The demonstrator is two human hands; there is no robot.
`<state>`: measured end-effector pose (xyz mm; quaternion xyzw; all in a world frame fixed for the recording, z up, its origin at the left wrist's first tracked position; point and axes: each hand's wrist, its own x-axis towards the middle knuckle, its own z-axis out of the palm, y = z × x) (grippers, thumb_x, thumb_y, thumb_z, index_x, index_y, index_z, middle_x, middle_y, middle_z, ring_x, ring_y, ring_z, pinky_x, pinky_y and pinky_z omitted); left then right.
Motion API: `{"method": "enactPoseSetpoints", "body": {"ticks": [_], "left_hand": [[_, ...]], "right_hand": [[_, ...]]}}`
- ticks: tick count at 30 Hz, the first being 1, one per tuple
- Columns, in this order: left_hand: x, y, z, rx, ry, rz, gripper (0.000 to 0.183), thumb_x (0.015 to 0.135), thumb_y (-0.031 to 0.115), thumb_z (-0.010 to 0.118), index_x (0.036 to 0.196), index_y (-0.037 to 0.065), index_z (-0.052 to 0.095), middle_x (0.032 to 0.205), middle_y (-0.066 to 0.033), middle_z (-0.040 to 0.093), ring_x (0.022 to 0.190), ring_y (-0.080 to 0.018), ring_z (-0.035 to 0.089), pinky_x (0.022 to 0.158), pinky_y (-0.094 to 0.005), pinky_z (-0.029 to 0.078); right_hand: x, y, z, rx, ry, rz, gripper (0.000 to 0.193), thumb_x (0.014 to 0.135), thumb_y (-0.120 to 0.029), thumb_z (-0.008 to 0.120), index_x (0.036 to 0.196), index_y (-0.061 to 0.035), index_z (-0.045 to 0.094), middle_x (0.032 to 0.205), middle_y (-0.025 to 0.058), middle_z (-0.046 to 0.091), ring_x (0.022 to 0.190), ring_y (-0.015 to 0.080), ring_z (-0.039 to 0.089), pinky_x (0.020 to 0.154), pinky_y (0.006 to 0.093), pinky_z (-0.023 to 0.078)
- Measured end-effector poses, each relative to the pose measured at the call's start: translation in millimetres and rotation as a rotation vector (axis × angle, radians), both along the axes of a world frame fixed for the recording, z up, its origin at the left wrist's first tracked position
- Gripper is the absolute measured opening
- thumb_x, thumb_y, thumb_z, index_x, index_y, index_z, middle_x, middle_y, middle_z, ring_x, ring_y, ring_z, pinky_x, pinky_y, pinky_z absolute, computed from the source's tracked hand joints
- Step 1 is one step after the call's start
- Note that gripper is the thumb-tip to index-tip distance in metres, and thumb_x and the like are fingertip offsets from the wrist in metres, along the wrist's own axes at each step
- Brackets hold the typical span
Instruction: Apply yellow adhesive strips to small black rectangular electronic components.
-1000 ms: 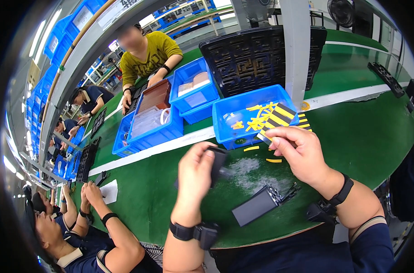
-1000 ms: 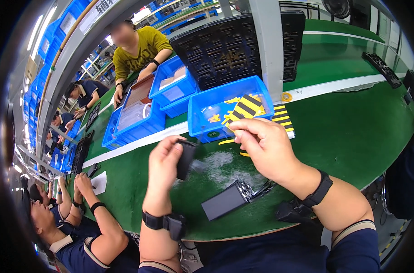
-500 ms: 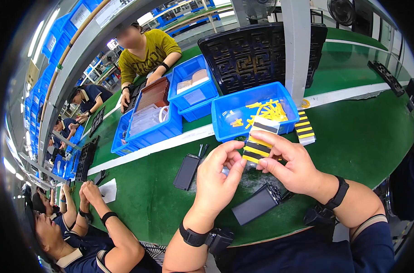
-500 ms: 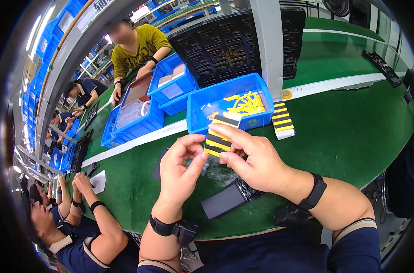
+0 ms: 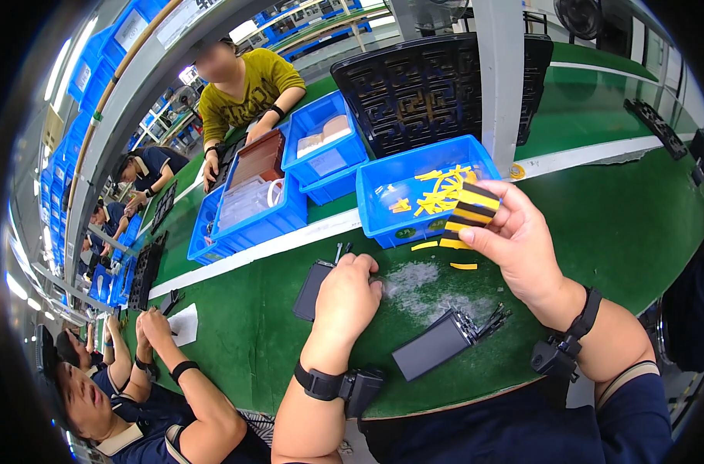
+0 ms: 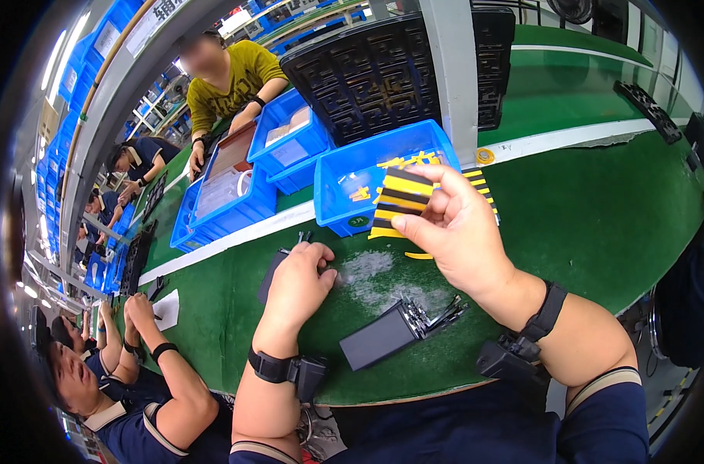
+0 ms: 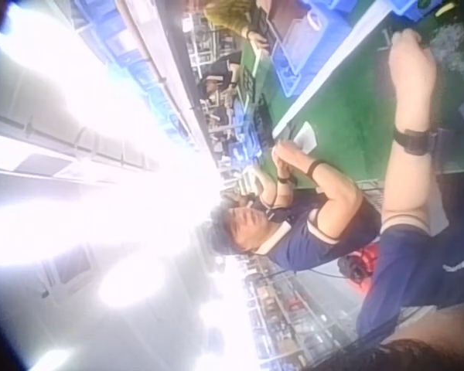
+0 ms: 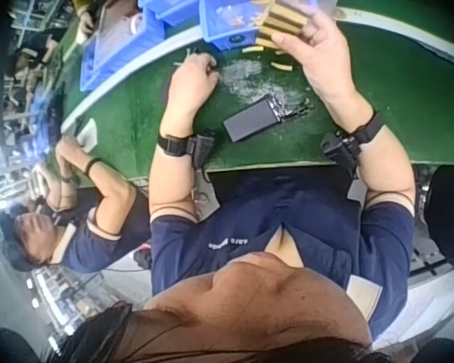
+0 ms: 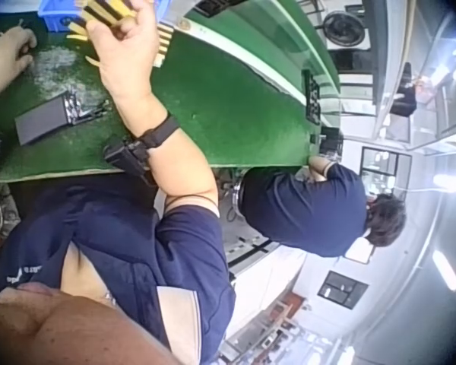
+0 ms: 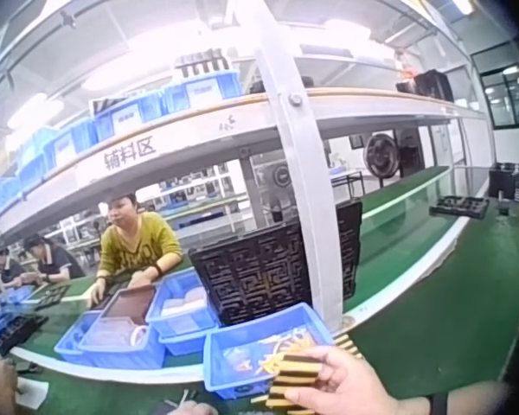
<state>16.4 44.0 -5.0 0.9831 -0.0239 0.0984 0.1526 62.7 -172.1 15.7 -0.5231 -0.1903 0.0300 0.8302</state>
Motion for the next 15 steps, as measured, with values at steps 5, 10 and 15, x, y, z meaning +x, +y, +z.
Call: {"method": "enactPoseSetpoints", "body": {"ticks": [5,10,15], "left_hand": [[-27,-44,26,-0.199,0.108,-0.321,0.034,0.068,0.023,0.076,0.090,0.002,0.061,0.081,-0.0127,0.060,0.076,-0.0292,0.061,0.068,-0.0370,0.049],[-31,-54,24,-0.169,0.152,-0.420,0.037,0.067,0.025,0.078,0.089,0.001,0.060,0.081,-0.0127,0.061,0.074,-0.0294,0.061,0.067,-0.0361,0.049],[-28,-47,32,-0.543,0.342,-0.286,0.027,0.078,0.013,0.072,0.096,0.002,0.055,0.080,-0.0066,0.062,0.071,-0.0142,0.060,0.065,-0.0266,0.047]], "right_hand": [[-1,-3,-13,-0.165,-0.110,0.008,0.022,0.080,0.005,0.064,0.100,0.0010,0.057,0.100,0.0081,0.064,0.089,0.0121,0.062,0.079,0.0249,0.050],[-7,-5,-3,-0.559,-0.387,-0.171,0.020,0.073,0.000,0.070,0.092,-0.0002,0.065,0.083,0.0057,0.063,0.074,0.0118,0.062,0.065,0.0239,0.049],[-11,-2,1,-0.479,-0.558,-0.221,0.012,0.075,0.002,0.066,0.086,-0.0022,0.068,0.077,0.0077,0.062,0.069,0.0169,0.059,0.061,0.0275,0.046]]}}
